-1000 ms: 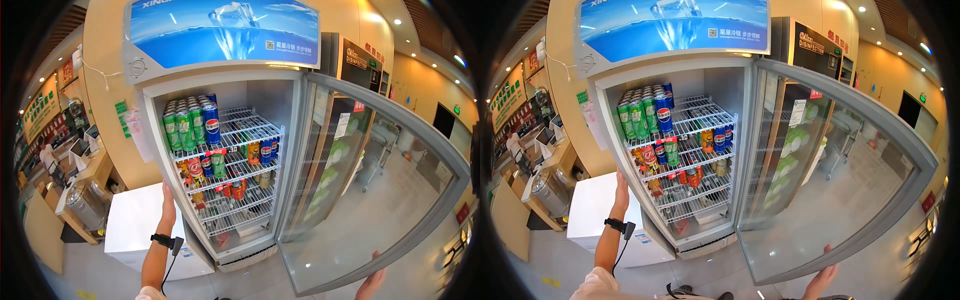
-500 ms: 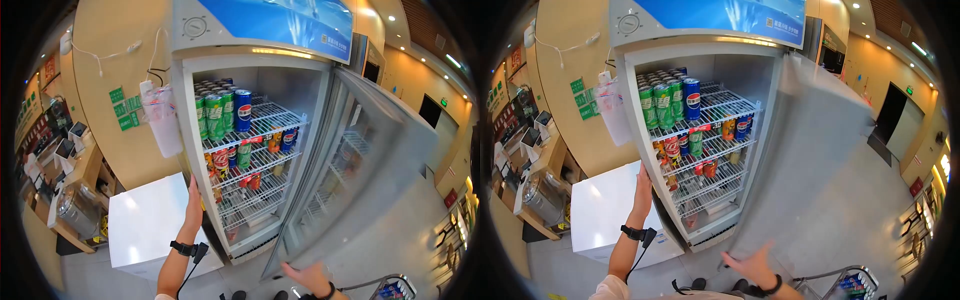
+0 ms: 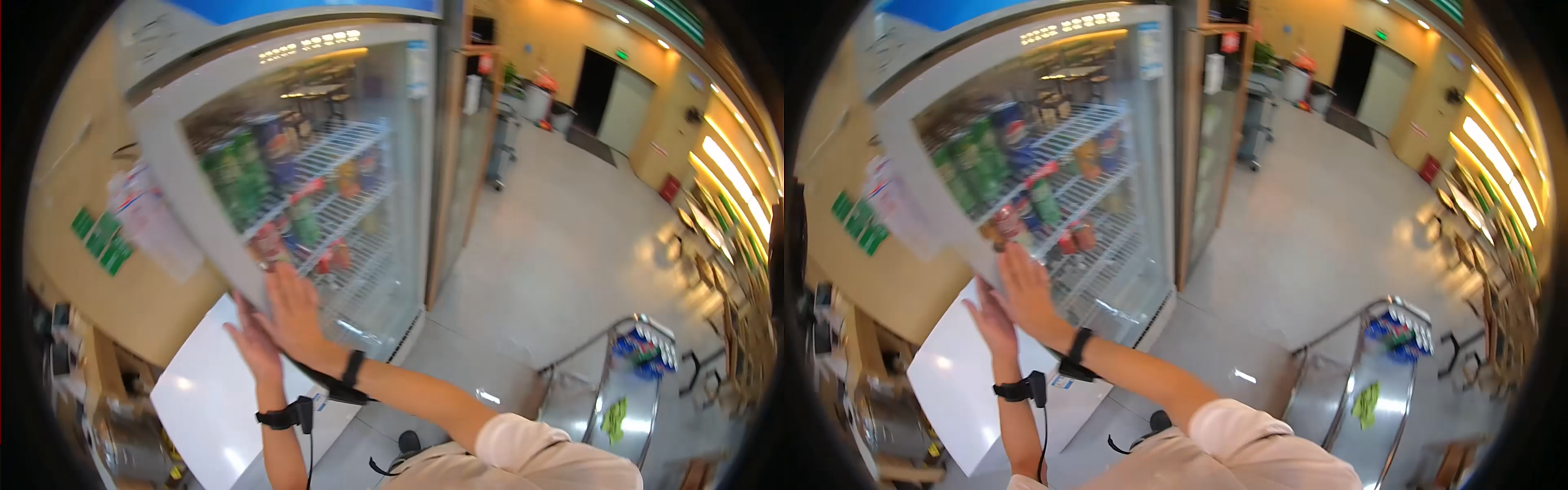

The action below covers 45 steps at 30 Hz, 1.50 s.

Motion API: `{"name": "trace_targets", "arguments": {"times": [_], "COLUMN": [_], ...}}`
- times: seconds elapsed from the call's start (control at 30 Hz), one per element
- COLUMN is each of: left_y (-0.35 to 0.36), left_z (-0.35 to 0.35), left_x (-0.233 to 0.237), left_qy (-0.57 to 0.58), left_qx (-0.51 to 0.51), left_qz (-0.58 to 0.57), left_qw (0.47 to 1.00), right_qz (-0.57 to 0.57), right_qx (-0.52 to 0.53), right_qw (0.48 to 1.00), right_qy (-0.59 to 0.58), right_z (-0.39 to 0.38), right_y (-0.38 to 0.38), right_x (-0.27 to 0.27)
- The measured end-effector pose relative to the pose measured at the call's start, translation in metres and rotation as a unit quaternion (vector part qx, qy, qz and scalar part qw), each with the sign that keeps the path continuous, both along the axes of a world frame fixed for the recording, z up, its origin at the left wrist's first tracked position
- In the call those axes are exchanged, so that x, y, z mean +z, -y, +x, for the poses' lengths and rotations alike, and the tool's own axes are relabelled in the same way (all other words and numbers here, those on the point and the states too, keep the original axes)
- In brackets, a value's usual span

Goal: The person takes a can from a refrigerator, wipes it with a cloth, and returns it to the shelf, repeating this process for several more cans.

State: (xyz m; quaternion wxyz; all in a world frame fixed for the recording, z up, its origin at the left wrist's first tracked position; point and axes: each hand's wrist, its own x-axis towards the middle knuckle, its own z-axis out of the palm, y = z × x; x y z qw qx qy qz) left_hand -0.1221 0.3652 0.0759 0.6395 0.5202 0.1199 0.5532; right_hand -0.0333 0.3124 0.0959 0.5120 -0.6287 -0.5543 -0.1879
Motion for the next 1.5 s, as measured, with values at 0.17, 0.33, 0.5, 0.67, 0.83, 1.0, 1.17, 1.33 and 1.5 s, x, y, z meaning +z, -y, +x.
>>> {"name": "trace_targets", "arguments": {"times": [0.17,0.33,0.5,0.67,0.83,1.0,1.17,1.33,1.5], "left_y": [0.006,0.036,0.103,0.184,0.294,0.395,0.447,0.454,0.462], "left_z": [-0.006,-0.039,-0.057,0.026,0.157,0.25,0.261,0.256,0.27], "left_x": [-0.035,-0.17,-0.278,-0.27,-0.205,-0.164,-0.153,-0.157,-0.185], "left_qy": [-0.073,-0.302,-0.414,-0.445,-0.427,-0.477,-0.495,-0.513,-0.492], "left_qx": [0.041,0.163,0.061,-0.068,-0.193,-0.303,-0.364,-0.315,-0.307], "left_qz": [0.011,-0.097,-0.201,-0.25,-0.179,-0.115,-0.155,-0.225,-0.218], "left_qw": [0.996,0.934,0.885,0.857,0.865,0.817,0.773,0.766,0.785], "right_qz": [-0.018,-0.12,-0.326,-0.379,-0.187,-0.08,-0.044,-0.054,-0.052], "right_qx": [0.096,-0.058,-0.351,-0.573,-0.71,-0.766,-0.76,-0.765,-0.761], "right_qw": [0.994,0.991,0.859,0.653,0.615,0.582,0.592,0.581,0.599], "right_qy": [0.04,0.009,-0.181,-0.32,-0.289,-0.263,-0.265,-0.271,-0.245], "right_z": [0.042,0.158,0.227,0.275,0.371,0.449,0.497,0.515,0.514], "right_y": [0.039,0.187,0.482,0.699,0.85,0.945,0.992,0.997,0.991], "right_x": [0.006,-0.115,-0.333,-0.298,-0.296,-0.273,-0.277,-0.285,-0.283]}}
